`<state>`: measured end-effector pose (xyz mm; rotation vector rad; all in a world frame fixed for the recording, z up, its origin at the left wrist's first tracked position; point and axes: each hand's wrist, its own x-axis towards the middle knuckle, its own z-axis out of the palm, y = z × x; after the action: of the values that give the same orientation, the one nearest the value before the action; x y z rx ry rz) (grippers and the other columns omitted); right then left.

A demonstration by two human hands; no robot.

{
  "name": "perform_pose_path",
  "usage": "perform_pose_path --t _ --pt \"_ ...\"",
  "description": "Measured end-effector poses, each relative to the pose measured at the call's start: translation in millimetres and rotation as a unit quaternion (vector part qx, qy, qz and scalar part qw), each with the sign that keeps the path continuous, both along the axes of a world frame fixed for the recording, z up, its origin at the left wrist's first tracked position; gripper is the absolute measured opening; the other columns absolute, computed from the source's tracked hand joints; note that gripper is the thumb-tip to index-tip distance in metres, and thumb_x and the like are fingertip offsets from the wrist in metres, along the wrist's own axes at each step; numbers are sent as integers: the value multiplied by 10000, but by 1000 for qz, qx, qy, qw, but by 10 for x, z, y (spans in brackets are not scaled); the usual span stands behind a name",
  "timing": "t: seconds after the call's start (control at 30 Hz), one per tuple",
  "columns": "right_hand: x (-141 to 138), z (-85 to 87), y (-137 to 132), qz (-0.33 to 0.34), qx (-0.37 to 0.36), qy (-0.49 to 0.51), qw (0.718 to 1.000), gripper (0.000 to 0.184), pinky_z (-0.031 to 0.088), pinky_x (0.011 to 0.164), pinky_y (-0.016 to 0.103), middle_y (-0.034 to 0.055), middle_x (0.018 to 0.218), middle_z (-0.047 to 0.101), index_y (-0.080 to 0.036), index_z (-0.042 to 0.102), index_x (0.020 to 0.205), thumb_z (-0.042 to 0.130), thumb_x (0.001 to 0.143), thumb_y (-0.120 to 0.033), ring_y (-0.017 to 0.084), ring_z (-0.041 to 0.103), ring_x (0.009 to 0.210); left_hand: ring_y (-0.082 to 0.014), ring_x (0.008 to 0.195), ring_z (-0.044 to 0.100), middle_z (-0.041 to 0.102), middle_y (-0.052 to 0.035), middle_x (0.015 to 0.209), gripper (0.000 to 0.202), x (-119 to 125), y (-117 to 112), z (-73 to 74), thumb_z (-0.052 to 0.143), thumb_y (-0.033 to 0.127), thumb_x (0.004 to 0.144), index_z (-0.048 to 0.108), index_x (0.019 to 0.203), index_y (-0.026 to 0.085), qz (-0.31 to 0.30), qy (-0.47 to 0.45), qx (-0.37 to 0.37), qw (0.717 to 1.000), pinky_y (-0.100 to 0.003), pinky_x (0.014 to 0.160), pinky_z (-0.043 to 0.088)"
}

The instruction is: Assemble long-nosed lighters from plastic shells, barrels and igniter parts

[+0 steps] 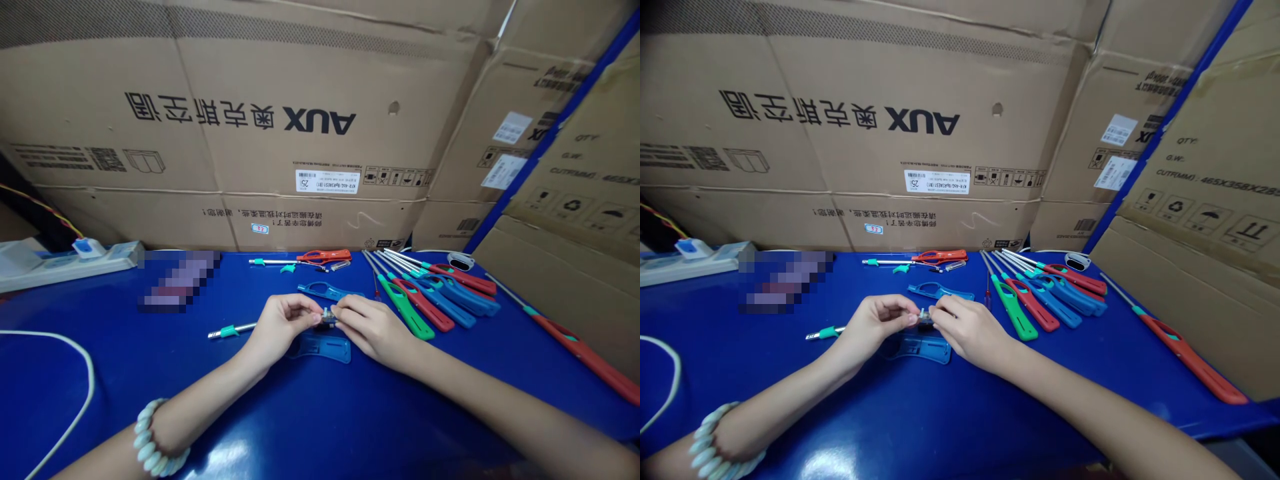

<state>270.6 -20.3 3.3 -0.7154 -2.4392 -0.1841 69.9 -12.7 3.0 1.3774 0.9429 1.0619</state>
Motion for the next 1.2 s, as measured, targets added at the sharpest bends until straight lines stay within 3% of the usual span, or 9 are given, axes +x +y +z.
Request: perform_pose_path --t 0.2,0.47,0.77,1.0,1.2 --pt "9 4 8 -2 5 -5 1000 209 521 689 297 106 875 615 -146 590 957 381 956 -156 184 595 777 -141 576 589 666 -29 620 284 -3 19 -16 812 378 597 680 669 137 6 9 20 1000 -249 582 481" --pt "16 53 9 -27 71 -17 997 190 497 668 289 102 851 628 -124 621 946 434 945 -157 177 583 731 -158 631 622 699 -43 687 283 -11 6 32 809 383 610 695 701 141 8 -1 8 1000 -257 618 503" --pt "26 21 29 -40 74 -20 996 193 480 671 279 91 847 627 -145 623 949 431 952 -167 167 586 725 -194 702 656 728 -71 765 320 -24 21 12 804 418 617 723 763 145 -7 -5 -4 1000 -291 666 522" --pt "21 8 23 -34 44 4 998 191 505 688 295 100 877 636 -134 616 975 430 946 -164 182 591 769 -183 702 649 730 -71 778 280 -46 32 40 798 371 634 732 783 144 -19 -10 -10 1000 -279 667 513" --pt "25 -27 23 -6 -39 75 996 159 518 744 318 94 935 629 -158 585 1026 453 944 -188 192 599 843 -139 634 610 694 -38 693 262 -51 30 50 812 322 629 723 800 144 -32 -53 -43 997 -243 630 482"
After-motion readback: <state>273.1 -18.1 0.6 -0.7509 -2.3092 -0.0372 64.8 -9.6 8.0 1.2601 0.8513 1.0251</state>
